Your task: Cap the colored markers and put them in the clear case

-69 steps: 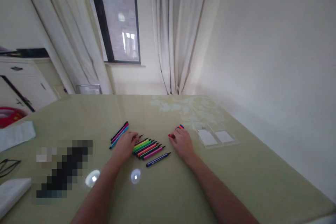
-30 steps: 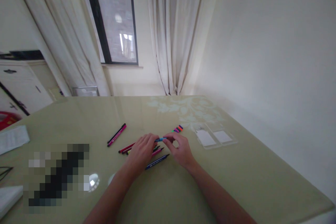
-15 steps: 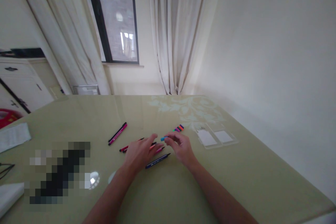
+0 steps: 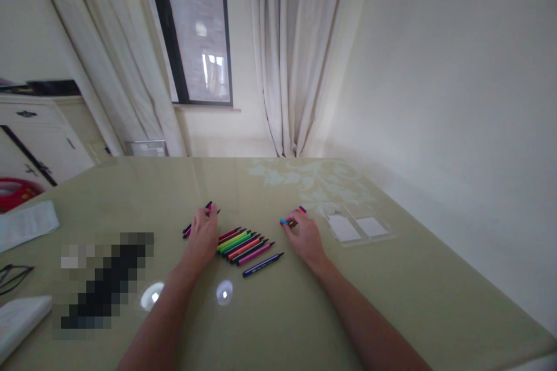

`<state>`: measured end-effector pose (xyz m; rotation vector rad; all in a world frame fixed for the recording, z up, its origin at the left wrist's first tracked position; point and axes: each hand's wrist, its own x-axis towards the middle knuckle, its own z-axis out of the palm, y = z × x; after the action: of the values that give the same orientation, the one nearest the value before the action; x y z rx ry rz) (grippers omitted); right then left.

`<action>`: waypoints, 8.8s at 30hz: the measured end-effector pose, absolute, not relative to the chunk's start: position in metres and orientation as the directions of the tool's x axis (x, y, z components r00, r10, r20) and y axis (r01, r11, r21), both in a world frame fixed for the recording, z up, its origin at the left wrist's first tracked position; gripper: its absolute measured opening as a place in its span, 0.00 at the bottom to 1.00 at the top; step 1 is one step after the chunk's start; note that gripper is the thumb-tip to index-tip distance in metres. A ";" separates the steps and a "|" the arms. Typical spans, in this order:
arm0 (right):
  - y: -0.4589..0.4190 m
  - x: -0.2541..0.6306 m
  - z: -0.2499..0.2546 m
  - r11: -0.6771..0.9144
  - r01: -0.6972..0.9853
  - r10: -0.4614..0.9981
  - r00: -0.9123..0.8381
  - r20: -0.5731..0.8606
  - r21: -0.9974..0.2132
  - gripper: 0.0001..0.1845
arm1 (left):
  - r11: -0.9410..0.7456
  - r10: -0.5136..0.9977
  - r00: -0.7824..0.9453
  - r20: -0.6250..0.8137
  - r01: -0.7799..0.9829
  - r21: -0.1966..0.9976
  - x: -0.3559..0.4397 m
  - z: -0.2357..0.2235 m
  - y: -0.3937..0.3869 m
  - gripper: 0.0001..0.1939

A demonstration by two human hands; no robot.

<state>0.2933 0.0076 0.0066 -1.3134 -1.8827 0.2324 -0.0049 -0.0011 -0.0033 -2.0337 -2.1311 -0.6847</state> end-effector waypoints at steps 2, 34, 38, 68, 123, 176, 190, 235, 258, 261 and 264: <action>0.006 0.290 0.007 0.454 0.769 0.843 -0.207 0.496 -0.450 0.03 | -0.012 0.938 -0.110 0.327 0.937 0.349 -0.008 -0.002 0.002 0.31; -0.007 0.284 0.014 0.466 0.807 0.804 -0.216 0.554 -0.363 0.06 | 0.306 0.918 -0.335 0.212 0.939 0.155 -0.028 0.021 -0.016 0.16; -0.007 0.284 0.014 0.476 0.792 0.807 -0.218 0.549 -0.384 0.07 | 0.323 0.902 -0.351 0.250 0.935 0.146 -0.028 0.020 -0.018 0.17; -0.022 0.282 0.044 0.517 0.286 0.841 0.004 0.541 -0.807 0.09 | 0.020 0.977 -0.073 0.203 0.968 0.250 0.043 0.058 -0.034 0.25; -0.028 0.275 0.042 0.461 0.175 0.886 -0.144 0.440 -0.870 0.11 | -0.189 0.973 0.149 0.174 0.952 0.240 0.073 0.057 -0.044 0.18; 0.006 0.290 0.001 0.472 0.792 0.853 -0.299 0.428 -0.387 0.14 | 0.260 0.928 -0.333 0.168 0.900 0.349 -0.009 0.013 -0.009 0.23; 0.002 0.288 0.006 0.377 0.855 0.885 -0.221 0.409 -0.355 0.11 | 0.117 0.927 -0.260 0.270 0.885 0.451 -0.013 0.013 -0.005 0.20; 0.071 0.344 0.039 0.093 0.996 0.973 -0.093 0.211 0.009 0.20 | -0.358 0.933 0.326 0.153 0.882 0.306 0.034 0.040 -0.028 0.10; -0.002 0.325 0.032 0.280 -0.099 0.958 -0.030 0.285 -0.955 0.14 | -0.411 0.910 0.168 0.378 0.476 0.778 0.074 0.026 -0.028 0.12; -0.004 0.324 0.039 0.275 -0.125 0.958 -0.048 0.283 -0.953 0.13 | -0.433 0.897 0.152 0.414 0.483 0.761 0.072 0.025 -0.029 0.10; -0.006 0.324 0.041 0.284 -0.106 0.954 -0.074 0.292 -0.953 0.12 | -0.440 0.892 0.149 0.426 0.498 0.747 0.069 0.025 -0.030 0.09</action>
<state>0.3240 -0.0056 0.0413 -0.8807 -1.3274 1.0958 0.0693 -0.0301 0.0254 -2.6693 -1.7675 -1.6286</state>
